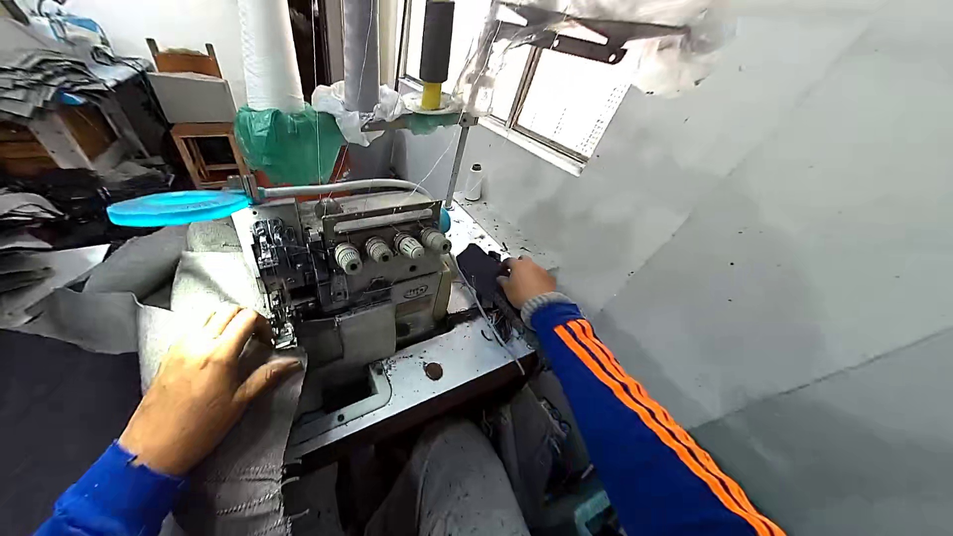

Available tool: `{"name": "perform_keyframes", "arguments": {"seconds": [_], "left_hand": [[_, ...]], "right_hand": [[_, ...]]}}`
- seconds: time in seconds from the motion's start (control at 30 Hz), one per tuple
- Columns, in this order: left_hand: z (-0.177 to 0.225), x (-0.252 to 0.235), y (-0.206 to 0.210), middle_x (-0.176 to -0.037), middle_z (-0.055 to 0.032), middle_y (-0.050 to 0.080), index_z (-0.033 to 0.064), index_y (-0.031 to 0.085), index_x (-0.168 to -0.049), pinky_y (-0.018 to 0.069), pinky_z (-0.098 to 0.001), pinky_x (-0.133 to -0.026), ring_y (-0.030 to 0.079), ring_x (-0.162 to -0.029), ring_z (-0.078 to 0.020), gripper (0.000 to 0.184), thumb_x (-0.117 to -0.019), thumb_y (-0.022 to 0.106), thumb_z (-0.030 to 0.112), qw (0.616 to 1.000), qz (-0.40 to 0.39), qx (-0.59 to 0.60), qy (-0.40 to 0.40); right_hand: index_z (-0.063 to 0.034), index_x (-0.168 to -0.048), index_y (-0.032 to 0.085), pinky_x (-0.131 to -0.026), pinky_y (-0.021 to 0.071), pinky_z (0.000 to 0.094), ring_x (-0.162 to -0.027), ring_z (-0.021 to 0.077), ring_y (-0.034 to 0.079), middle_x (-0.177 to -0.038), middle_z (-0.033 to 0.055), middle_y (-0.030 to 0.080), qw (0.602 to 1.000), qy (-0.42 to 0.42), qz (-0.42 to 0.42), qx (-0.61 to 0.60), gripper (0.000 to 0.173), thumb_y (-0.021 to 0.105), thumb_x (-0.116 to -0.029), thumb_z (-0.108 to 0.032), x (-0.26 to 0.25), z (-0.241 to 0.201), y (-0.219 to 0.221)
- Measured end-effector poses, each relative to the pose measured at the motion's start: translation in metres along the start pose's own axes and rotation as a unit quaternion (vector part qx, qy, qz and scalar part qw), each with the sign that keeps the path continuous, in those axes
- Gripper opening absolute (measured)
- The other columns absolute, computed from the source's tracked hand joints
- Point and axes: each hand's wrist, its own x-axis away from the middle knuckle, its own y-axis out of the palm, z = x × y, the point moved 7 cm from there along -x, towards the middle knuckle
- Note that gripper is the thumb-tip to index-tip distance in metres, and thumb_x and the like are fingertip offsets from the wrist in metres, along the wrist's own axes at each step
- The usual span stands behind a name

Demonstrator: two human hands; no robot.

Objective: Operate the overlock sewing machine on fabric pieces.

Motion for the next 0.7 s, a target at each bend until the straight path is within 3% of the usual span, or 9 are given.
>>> {"name": "perform_keyframes", "arguments": {"seconds": [0.1,0.17,0.33,0.4,0.47,0.53,0.6,0.7], "left_hand": [[-0.003,0.004,0.002,-0.102,-0.0105,0.068,0.0068,0.069,-0.105,0.0521,-0.0541,-0.081,0.066,-0.095,-0.0316,0.074,-0.0916,0.043,0.075,1.000,0.008,-0.026,-0.012],[-0.002,0.009,0.002,-0.101,-0.0112,0.069,0.0061,0.070,-0.105,0.0528,-0.0530,-0.080,0.067,-0.094,-0.0319,0.076,-0.0924,0.040,0.075,0.998,0.017,-0.049,-0.022],[-0.004,0.009,0.005,-0.086,-0.0026,0.065,0.0117,0.071,-0.095,0.0523,-0.0462,-0.076,0.064,-0.086,-0.0233,0.056,-0.0956,0.048,0.063,1.000,0.004,-0.021,-0.023],[-0.006,0.009,0.003,-0.085,0.0013,0.067,0.0146,0.073,-0.092,0.0538,-0.0417,-0.076,0.064,-0.086,-0.0172,0.046,-0.0970,0.053,0.055,0.999,-0.010,0.031,-0.020],[-0.011,0.006,-0.001,-0.086,0.0054,0.066,0.0157,0.073,-0.092,0.0529,-0.0326,-0.077,0.062,-0.085,-0.0081,0.034,-0.0964,0.060,0.047,0.989,-0.039,0.137,-0.043],[-0.014,0.001,-0.007,-0.084,0.0085,0.067,0.0157,0.073,-0.094,0.0539,-0.0214,-0.073,0.063,-0.079,0.0000,0.019,-0.0953,0.068,0.034,0.959,-0.072,0.261,-0.076],[-0.013,-0.003,-0.015,-0.080,0.0084,0.068,0.0132,0.072,-0.093,0.0530,-0.0169,-0.067,0.062,-0.071,0.0018,0.007,-0.0917,0.072,0.020,0.934,-0.085,0.338,-0.080],[-0.002,-0.008,-0.033,-0.083,0.0026,0.072,0.0044,0.074,-0.095,0.0560,-0.0163,-0.067,0.066,-0.072,-0.0005,0.008,-0.0876,0.074,0.001,0.912,-0.085,0.400,-0.048]], "right_hand": [[0.0029,-0.125,0.067,-0.099,0.0459,0.0691,-0.121,0.0512,0.059,-0.130,0.0323,0.061,0.999,0.012,-0.018,0.028,0.034,0.061,-0.1022,-0.021,-0.018,-0.004,0.009],[0.0028,-0.121,0.069,-0.097,0.0460,0.0696,-0.119,0.0507,0.061,-0.124,0.0318,0.065,1.000,0.008,-0.006,0.026,0.037,0.056,-0.1052,-0.028,-0.033,-0.008,0.014],[0.0032,-0.115,0.070,-0.096,0.0463,0.0704,-0.119,0.0505,0.061,-0.121,0.0320,0.066,0.997,0.022,-0.044,0.054,0.035,0.072,-0.0947,-0.026,-0.079,-0.019,0.033],[0.0078,-0.111,0.070,-0.097,0.0451,0.0718,-0.121,0.0533,0.058,-0.123,0.0355,0.063,0.997,0.021,-0.047,0.058,0.035,0.072,-0.0930,-0.022,-0.079,-0.023,0.034],[0.0131,-0.116,0.065,-0.097,0.0394,0.0784,-0.121,0.0612,0.053,-0.125,0.0420,0.057,1.000,-0.027,-0.002,-0.014,0.037,0.072,-0.0919,-0.015,-0.060,-0.025,0.026],[0.0139,-0.116,0.061,-0.088,0.0429,0.0799,-0.105,0.0620,0.059,-0.110,0.0416,0.061,0.988,-0.105,0.067,-0.093,0.031,0.067,-0.0935,-0.006,-0.014,-0.036,0.002],[0.0122,-0.117,0.056,-0.074,0.0483,0.0746,-0.087,0.0540,0.065,-0.096,0.0346,0.064,0.950,-0.197,0.157,-0.186,0.032,0.066,-0.0917,-0.003,0.050,-0.049,-0.018],[-0.0027,-0.141,0.048,-0.074,0.0600,0.0462,-0.087,0.0212,0.072,-0.104,0.0120,0.073,0.889,-0.279,0.207,-0.297,0.057,0.070,-0.0892,-0.013,0.147,-0.078,-0.020]]}}
